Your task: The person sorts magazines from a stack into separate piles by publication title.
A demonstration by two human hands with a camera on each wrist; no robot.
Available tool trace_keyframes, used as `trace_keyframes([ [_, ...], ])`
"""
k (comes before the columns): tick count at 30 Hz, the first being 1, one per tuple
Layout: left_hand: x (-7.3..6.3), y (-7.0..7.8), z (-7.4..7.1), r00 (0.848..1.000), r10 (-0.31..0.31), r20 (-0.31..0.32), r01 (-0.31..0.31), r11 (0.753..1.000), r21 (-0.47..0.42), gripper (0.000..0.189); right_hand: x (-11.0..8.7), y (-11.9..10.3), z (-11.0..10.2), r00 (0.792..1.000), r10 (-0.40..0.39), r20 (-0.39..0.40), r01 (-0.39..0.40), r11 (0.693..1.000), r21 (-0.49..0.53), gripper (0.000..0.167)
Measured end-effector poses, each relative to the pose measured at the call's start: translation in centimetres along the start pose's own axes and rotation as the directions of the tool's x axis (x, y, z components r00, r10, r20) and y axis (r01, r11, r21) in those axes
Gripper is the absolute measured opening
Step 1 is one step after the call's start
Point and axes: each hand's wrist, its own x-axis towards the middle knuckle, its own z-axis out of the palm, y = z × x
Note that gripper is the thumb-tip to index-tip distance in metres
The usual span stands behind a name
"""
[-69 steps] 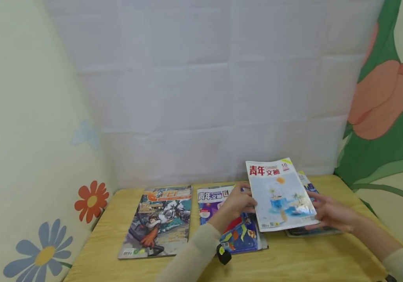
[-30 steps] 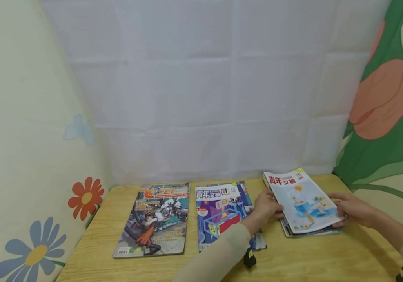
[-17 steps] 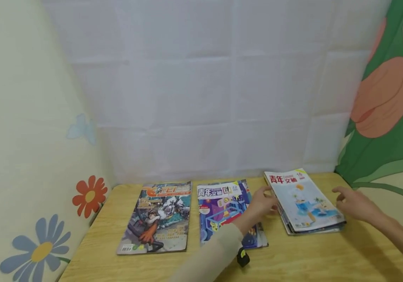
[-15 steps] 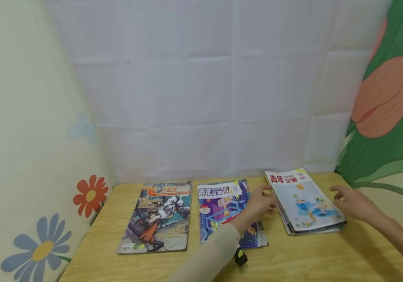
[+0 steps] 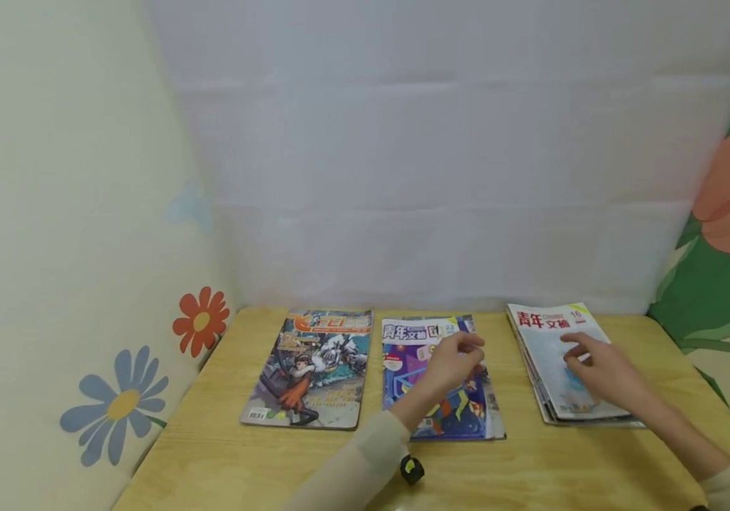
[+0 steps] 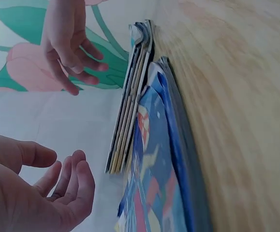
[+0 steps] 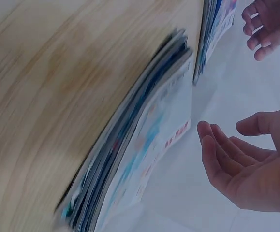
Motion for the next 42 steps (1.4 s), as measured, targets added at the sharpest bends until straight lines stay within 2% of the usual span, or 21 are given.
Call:
trace_keyframes([
  [3, -0.4, -0.6, -1.2, 0.999, 0.042, -0.018, -0.041, 0.997, 0.067, 0.022, 0.5, -0.9, 1.5, 1.000, -0.009, -0.004, 0.009, 0.999, 0.043, 0.040],
  [6, -0.9, -1.3, -2.8, 0.998, 0.053, -0.029, -0.050, 0.993, 0.108, 0.023, 1.3, -2.0, 3.2, 1.000, -0.017, -0.004, 0.017, 0.996, 0.083, 0.039],
  [13, -2.1, -2.1, -5.9, 0.998, 0.027, -0.060, -0.019, 0.991, 0.129, 0.029, 2.6, -3.9, 6.2, 0.999, -0.004, 0.045, -0.002, 0.992, 0.126, 0.038],
  [18, -2.8, -2.1, -7.7, 0.992, 0.014, -0.126, 0.011, 0.981, 0.194, 0.033, 2.8, -4.8, 7.4, 0.997, -0.001, 0.076, -0.014, 0.981, 0.194, 0.036],
  [22, -3.2, -2.5, -8.7, 0.982, 0.011, -0.187, 0.030, 0.976, 0.217, 0.042, 3.2, -5.6, 8.2, 0.991, 0.045, 0.123, -0.073, 0.970, 0.230, 0.036],
  [25, -3.2, -3.0, -9.4, 0.972, -0.014, -0.235, 0.072, 0.969, 0.238, 0.054, 3.7, -6.1, 8.9, 0.980, 0.095, 0.173, -0.129, 0.972, 0.198, 0.035],
  [29, -3.0, -3.6, -9.9, 0.962, -0.042, -0.269, 0.119, 0.954, 0.276, 0.068, 4.3, -6.6, 9.6, 0.952, 0.204, 0.228, -0.236, 0.963, 0.127, 0.037],
  [31, -2.9, -3.6, -10.1, 0.961, -0.070, -0.267, 0.142, 0.955, 0.260, 0.072, 4.5, -6.9, 9.8, 0.940, 0.245, 0.238, -0.275, 0.956, 0.103, 0.039],
  [34, -2.9, -3.6, -10.3, 0.955, -0.139, -0.264, 0.200, 0.954, 0.222, 0.074, 4.9, -7.4, 10.1, 0.937, 0.262, 0.232, -0.287, 0.954, 0.084, 0.038],
  [38, -2.8, -3.7, -10.2, 0.943, -0.196, -0.269, 0.249, 0.951, 0.183, 0.072, 5.2, -7.7, 10.3, 0.926, 0.284, 0.247, -0.324, 0.936, 0.138, 0.041],
  [42, -2.6, -3.9, -10.1, 0.933, -0.202, -0.299, 0.258, 0.952, 0.163, 0.067, 5.0, -7.7, 10.7, 0.915, 0.299, 0.271, -0.360, 0.909, 0.211, 0.047],
])
